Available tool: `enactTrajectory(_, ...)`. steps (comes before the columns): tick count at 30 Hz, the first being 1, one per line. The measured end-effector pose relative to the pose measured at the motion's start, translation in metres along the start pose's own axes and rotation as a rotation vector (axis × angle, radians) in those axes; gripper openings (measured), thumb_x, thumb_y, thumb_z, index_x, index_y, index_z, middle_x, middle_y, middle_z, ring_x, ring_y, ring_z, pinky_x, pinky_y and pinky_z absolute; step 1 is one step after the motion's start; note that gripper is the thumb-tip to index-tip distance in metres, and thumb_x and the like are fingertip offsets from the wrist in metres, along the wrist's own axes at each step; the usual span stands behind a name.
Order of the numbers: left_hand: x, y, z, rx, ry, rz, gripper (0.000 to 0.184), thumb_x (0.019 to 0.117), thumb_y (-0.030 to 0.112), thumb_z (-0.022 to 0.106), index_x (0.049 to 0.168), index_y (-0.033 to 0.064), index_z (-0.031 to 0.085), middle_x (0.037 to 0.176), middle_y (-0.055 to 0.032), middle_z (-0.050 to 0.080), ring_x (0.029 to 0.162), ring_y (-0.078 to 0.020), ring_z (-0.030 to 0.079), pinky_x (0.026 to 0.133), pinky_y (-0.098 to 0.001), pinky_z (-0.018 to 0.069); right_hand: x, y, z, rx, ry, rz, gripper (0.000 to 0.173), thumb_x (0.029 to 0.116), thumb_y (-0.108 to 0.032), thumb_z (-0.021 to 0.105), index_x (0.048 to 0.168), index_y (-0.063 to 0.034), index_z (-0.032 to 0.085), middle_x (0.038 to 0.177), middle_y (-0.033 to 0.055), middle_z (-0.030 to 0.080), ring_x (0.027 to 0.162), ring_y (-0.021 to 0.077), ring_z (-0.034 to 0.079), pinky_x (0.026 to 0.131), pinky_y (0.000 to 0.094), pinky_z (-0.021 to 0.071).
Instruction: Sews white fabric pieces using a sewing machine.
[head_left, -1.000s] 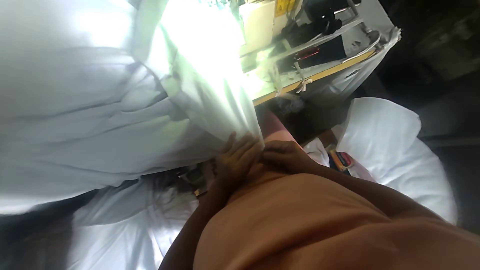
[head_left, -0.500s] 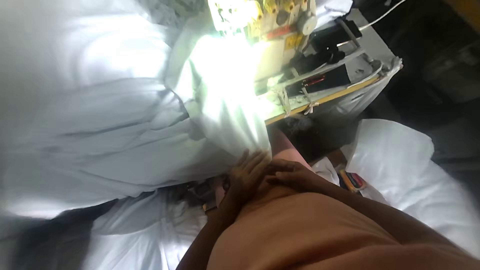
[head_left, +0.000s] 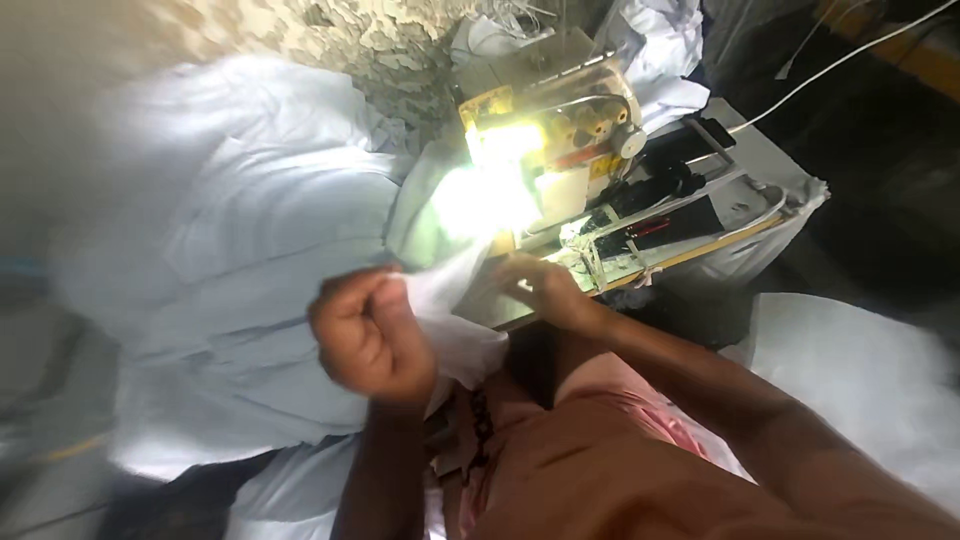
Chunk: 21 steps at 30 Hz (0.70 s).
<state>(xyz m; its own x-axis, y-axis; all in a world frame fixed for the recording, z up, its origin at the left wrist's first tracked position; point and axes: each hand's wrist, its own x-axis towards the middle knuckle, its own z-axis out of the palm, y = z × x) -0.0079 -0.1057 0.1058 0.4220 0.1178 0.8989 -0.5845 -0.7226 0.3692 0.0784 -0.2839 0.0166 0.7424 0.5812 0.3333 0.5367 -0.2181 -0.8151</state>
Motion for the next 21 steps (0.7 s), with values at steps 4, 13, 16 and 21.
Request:
enactTrajectory(4, 0.037, -0.007, 0.015, -0.006, 0.045, 0.069, 0.014, 0.1077, 0.011, 0.049, 0.112, 0.0082, 0.062, 0.104, 0.0153, 0.064, 0.099, 0.0131, 0.056, 0.086, -0.0104, 0.0465, 0.047, 0.004, -0.018, -0.125, 0.27, -0.068, 0.02, 0.0957, -0.013, 0.067, 0.111, -0.0011, 0.074, 0.107, 0.0176, 0.072, 0.084, 0.0302, 0.072, 0.071, 0.0492, 0.0577)
enactTrajectory(13, 0.049, -0.001, 0.011, 0.141, 0.022, 0.046, 0.019, 0.1088, 0.018, 0.049, 0.111, 0.0049, 0.062, 0.104, 0.0078, 0.064, 0.099, 0.0078, 0.059, 0.086, -0.0139, 0.0483, 0.081, 0.03, -0.024, -0.28, 0.399, -0.19, 0.021, 0.0908, -0.021, 0.074, 0.097, -0.0002, 0.073, 0.093, 0.0183, 0.07, 0.077, 0.031, 0.069, 0.062, 0.0456, 0.0547)
enactTrajectory(16, 0.053, 0.002, 0.011, 0.116, 0.008, 0.017, 0.017, 0.1082, 0.018, 0.051, 0.111, 0.0066, 0.063, 0.103, 0.0101, 0.064, 0.096, 0.0083, 0.058, 0.084, -0.0138, 0.0486, 0.085, 0.03, -0.025, -0.309, 0.419, -0.277, 0.017, 0.0901, -0.015, 0.071, 0.096, -0.0001, 0.073, 0.086, 0.0162, 0.073, 0.066, 0.0288, 0.069, 0.055, 0.0442, 0.0532)
enactTrajectory(21, 0.06, 0.003, 0.014, 0.132, 0.031, -0.023, 0.017, 0.1077, 0.017, 0.051, 0.109, 0.0067, 0.064, 0.101, 0.0119, 0.063, 0.094, 0.0092, 0.058, 0.082, -0.0127, 0.0479, 0.09, 0.033, -0.026, -0.132, 0.326, -0.234, 0.017, 0.0962, -0.008, 0.06, 0.104, 0.0014, 0.072, 0.074, 0.0115, 0.07, 0.058, 0.0205, 0.065, 0.054, 0.0381, 0.0523)
